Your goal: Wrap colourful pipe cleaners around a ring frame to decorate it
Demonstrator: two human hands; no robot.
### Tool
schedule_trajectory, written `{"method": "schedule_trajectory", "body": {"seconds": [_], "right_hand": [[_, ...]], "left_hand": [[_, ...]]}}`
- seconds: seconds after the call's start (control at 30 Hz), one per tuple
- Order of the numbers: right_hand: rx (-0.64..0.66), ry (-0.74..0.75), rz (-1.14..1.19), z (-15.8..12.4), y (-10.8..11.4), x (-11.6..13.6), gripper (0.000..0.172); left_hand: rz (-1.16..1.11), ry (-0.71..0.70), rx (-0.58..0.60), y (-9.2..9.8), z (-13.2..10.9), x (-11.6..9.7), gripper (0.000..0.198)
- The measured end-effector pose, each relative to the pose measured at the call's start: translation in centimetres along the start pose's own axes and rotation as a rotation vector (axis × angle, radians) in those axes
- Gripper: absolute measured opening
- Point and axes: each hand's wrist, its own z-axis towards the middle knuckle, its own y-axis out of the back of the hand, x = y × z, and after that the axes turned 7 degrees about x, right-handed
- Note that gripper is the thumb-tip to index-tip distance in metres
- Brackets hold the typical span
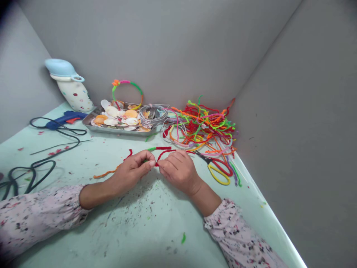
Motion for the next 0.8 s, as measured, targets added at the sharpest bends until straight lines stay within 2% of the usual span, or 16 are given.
{"method": "schedule_trajectory", "body": {"seconds": [0.27,0.43,0.53,0.63,0.8], "right_hand": [[-0.007,0.019,-0.042,0.2,0.2,0.2,0.013],[0.051,-0.074,0.04,0.5,0.5,0.3,0.016],[0.037,-0.118,0.122,0.4,0.6,0.1,0.02],[0.028,-0.144,0.163,0.2,0.6,-0.2,0.016],[0.089,-0.159,0.176,0.1,0.3,-0.5,0.01]], "left_hand": [[0.0,-0.012,0.022,0.0,0.1,0.2,0.017],[-0.054,-0.001,0.007,0.1,0.2,0.7,0.017],[-0.066,0.008,-0.024,0.2,0.3,0.9,0.019],[-0.034,0.028,-0.042,0.3,0.5,1.1,0.018],[0.097,0.071,-0.043,0.5,0.6,0.9,0.019]]}}
